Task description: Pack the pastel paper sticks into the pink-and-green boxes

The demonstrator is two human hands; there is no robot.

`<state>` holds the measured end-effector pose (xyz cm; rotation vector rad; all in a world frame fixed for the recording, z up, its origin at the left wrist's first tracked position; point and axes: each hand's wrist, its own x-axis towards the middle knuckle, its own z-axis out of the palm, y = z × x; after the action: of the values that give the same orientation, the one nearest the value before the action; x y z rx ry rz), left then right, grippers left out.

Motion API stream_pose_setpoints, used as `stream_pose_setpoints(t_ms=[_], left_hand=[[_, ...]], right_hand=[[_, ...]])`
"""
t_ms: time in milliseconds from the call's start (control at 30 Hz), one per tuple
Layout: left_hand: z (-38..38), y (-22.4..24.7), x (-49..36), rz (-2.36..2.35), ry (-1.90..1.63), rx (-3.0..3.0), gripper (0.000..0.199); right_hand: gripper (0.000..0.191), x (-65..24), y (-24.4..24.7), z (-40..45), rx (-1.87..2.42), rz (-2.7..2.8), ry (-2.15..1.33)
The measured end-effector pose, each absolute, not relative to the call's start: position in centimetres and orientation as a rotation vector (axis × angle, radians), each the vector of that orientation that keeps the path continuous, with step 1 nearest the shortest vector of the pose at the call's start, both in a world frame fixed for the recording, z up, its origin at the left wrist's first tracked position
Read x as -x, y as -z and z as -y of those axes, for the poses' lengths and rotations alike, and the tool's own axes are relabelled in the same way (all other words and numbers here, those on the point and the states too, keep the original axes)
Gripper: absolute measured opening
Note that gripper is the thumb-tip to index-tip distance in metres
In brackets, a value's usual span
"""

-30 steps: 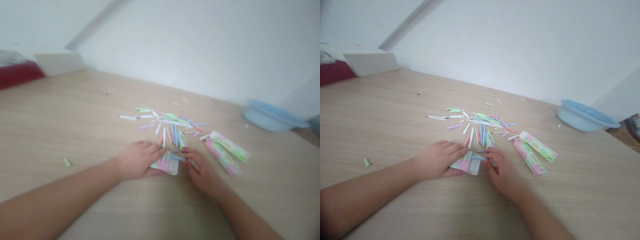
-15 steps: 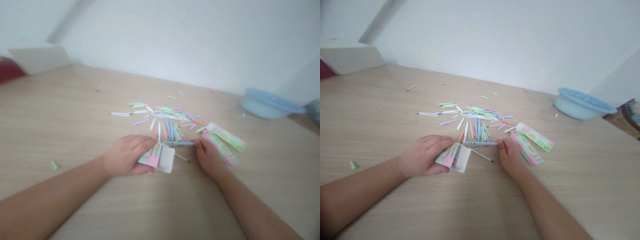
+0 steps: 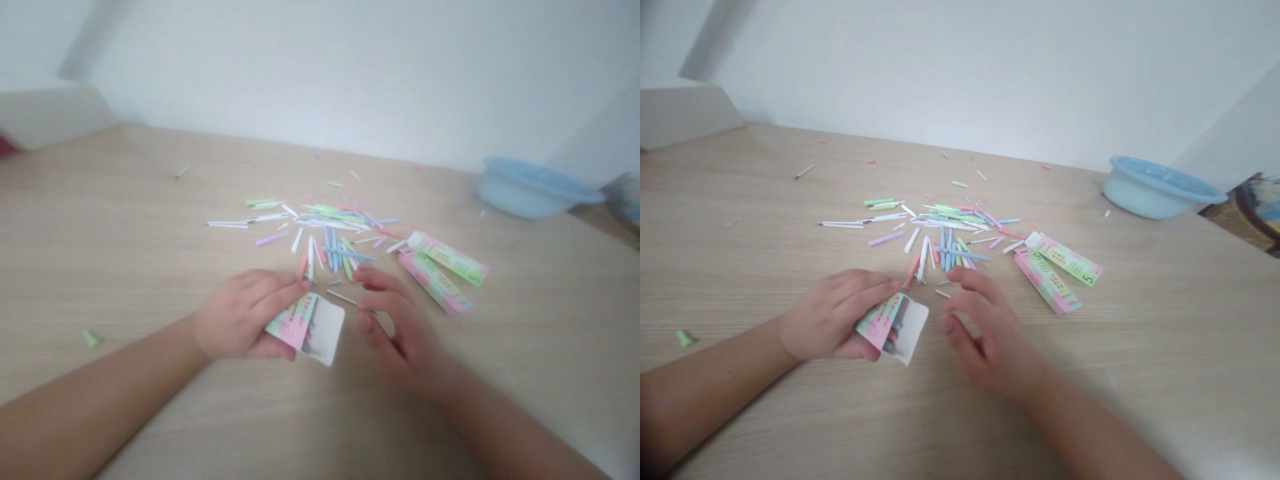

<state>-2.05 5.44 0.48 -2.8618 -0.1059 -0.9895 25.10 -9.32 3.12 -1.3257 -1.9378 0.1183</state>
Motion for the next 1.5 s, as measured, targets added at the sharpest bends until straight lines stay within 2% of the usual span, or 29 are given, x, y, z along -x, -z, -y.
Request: stream_pose_setpoints(t_ms=[100, 267, 600, 833, 1000, 1067, 1200, 1267, 1367, 1500], left_hand=[[-5.1, -0.6, 1.8, 0.091, 0.926, 2.817, 0.08], [-3.7, -0.9, 1.2, 0.116, 0.749, 2.724, 0.072], [-2.5, -0.7, 0.5, 0.249, 0.473, 2.755, 0.069], [-2.3, -1.0, 0.2, 0.256, 0.385, 2.77, 0.071], [-2.2, -0.9, 0.3, 0.343, 0.373, 2.797, 0.072], [-2.5, -0.7, 0.3, 0.421, 0.399, 2.798, 0.073], [-3.2, -0.3, 0.5, 0.562, 0.397, 2.801, 0.073], [-3.4, -0.3, 0.4, 0.603, 0.372, 2.807, 0.074], [-3.4, -0.4, 0.3, 0.619, 0.35, 2.835, 0.074], [-3.3, -0.5, 0.2, 0.645, 0.338, 2.874, 0.071]], right_hand=[[0.009, -22.8, -3.9, 10.6, 1.344, 2.075, -0.107], [0.027, -21.9, -2.4, 9.7, 1.562, 2.139, -0.29], [0.042, -22.0, -0.3, 8.4, 1.53, 2.035, -0.419], [0.016, -20.7, 0.3, 7.9, 1.551, 1.747, -0.622], [0.005, -21.8, -0.1, 7.9, 1.612, 1.658, -0.68], [0.01, -23.7, -1.0, 8.0, 1.706, 1.605, -0.687], [0.019, -29.6, -2.6, 7.2, 1.735, 1.769, -0.583], [0.024, -32.4, -2.6, 6.4, 1.791, 1.833, -0.331], [0.028, -34.9, -1.2, 5.2, 1.919, 1.872, 0.014], [0.026, -35.0, 0.8, 3.9, 1.988, 1.915, 0.121]])
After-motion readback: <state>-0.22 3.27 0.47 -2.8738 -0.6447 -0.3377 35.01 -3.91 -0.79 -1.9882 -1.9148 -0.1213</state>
